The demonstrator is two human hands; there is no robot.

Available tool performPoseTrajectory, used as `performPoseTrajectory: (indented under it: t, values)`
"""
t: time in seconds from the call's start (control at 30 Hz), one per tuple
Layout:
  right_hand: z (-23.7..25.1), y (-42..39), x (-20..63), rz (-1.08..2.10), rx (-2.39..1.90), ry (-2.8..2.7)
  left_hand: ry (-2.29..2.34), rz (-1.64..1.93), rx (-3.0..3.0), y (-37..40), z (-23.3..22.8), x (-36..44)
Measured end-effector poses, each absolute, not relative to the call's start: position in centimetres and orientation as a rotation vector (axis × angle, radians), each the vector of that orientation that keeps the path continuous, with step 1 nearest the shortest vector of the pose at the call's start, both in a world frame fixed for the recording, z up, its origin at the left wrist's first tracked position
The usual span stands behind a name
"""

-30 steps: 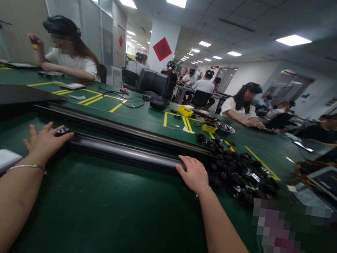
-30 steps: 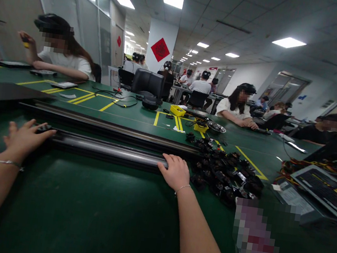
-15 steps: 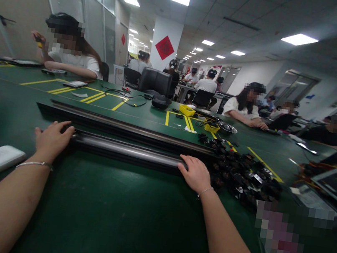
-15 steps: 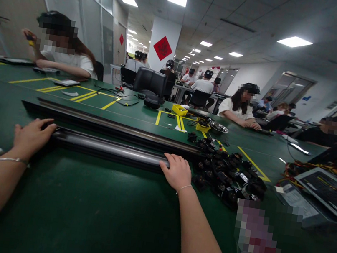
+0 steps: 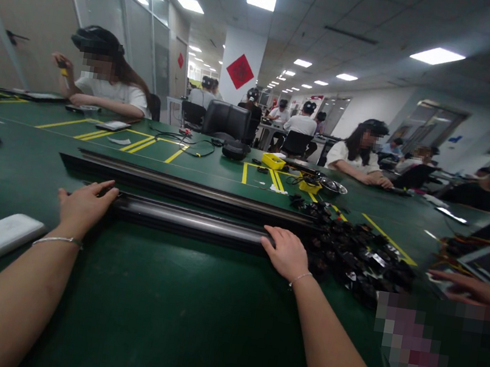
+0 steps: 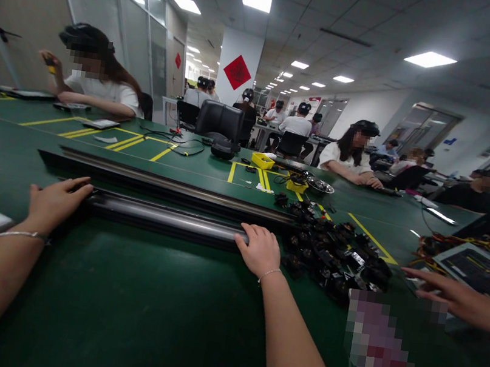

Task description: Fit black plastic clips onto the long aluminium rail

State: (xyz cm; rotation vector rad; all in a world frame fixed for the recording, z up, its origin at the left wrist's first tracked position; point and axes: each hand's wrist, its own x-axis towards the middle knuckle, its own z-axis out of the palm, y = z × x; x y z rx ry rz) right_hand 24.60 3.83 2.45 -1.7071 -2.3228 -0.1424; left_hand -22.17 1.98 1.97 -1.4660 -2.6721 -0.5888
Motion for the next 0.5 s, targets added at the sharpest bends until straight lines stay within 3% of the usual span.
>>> performPoseTrajectory:
  t: [0.5]
  values:
    - [2.33,3.89,24.57,-0.154,-1.687,-2.296,-2.596,-0.561,-1.582,1.86,1.98,-21.80]
